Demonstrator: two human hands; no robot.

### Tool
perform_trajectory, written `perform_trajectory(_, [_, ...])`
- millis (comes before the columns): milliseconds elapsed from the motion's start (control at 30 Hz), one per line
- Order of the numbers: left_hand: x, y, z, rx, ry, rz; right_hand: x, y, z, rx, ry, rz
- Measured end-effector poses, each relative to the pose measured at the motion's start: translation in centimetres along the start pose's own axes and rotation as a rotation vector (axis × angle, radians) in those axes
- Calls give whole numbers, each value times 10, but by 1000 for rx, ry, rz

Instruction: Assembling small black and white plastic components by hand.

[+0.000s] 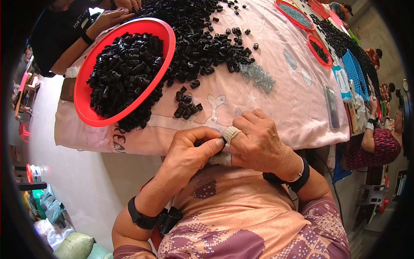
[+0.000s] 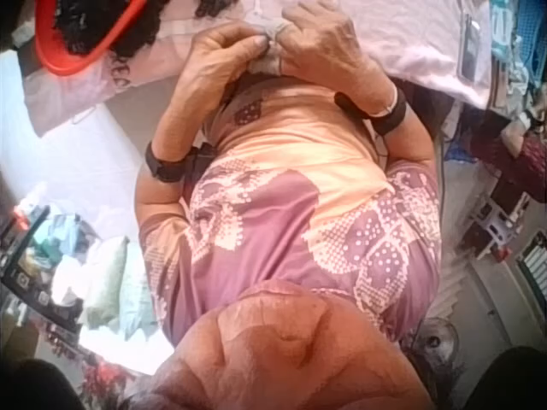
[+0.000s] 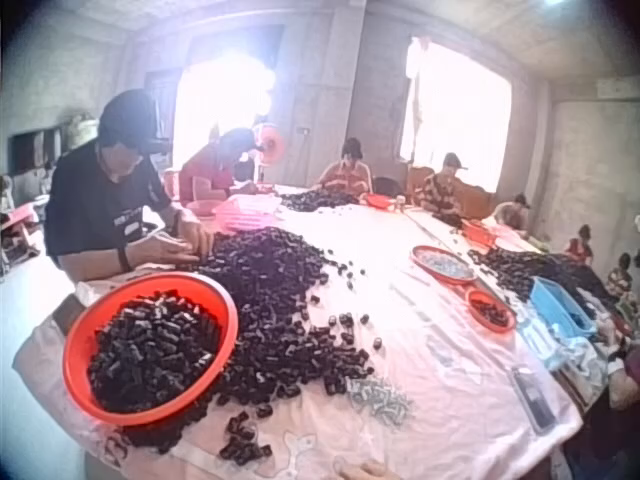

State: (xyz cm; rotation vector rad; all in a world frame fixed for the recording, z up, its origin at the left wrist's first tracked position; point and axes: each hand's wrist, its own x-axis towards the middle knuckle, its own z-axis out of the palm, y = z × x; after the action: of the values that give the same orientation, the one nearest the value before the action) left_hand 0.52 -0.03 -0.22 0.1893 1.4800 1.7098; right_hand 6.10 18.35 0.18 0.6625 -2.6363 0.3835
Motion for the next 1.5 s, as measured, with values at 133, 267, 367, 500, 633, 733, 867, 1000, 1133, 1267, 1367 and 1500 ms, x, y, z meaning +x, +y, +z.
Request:
perform_trajectory(133, [-1,1,-1,15,-8,50,1,-2,2,-13,12,13])
perform_trajectory(267, [-2,1,1,13,8,99,0,2,3,14,23,48])
perform_trajectory(367, [-1,1,-2,-26,40,50,-2,8,4,40,16,70])
perform_trajectory(500, [-1,2,1,-1,15,40,1,8,2,88,79,72])
perform_trajectory(633, [-1,0,-2,1,-63,21,1,8,-4,83,21,55])
perform_trajectory(733, [0,-3,-5,17,-81,24,2,8,-3,97,56,34])
perform_trajectory(867, [2,-5,-6,26,-92,27,3,7,-2,114,55,0])
perform_trajectory(1000, [2,-6,-4,-9,-76,30,2,8,2,147,70,-34])
perform_trajectory(1133, [3,-8,-5,-46,-83,39,1,9,6,158,89,-52])
perform_trajectory(1267, [3,-7,-5,-87,-74,9,-3,11,14,208,112,-47])
perform_trajectory(1367, [3,-8,-7,-102,-80,10,-3,11,15,219,103,-46])
perform_trajectory(1500, [3,-9,-6,-104,-91,10,2,8,11,227,115,-27])
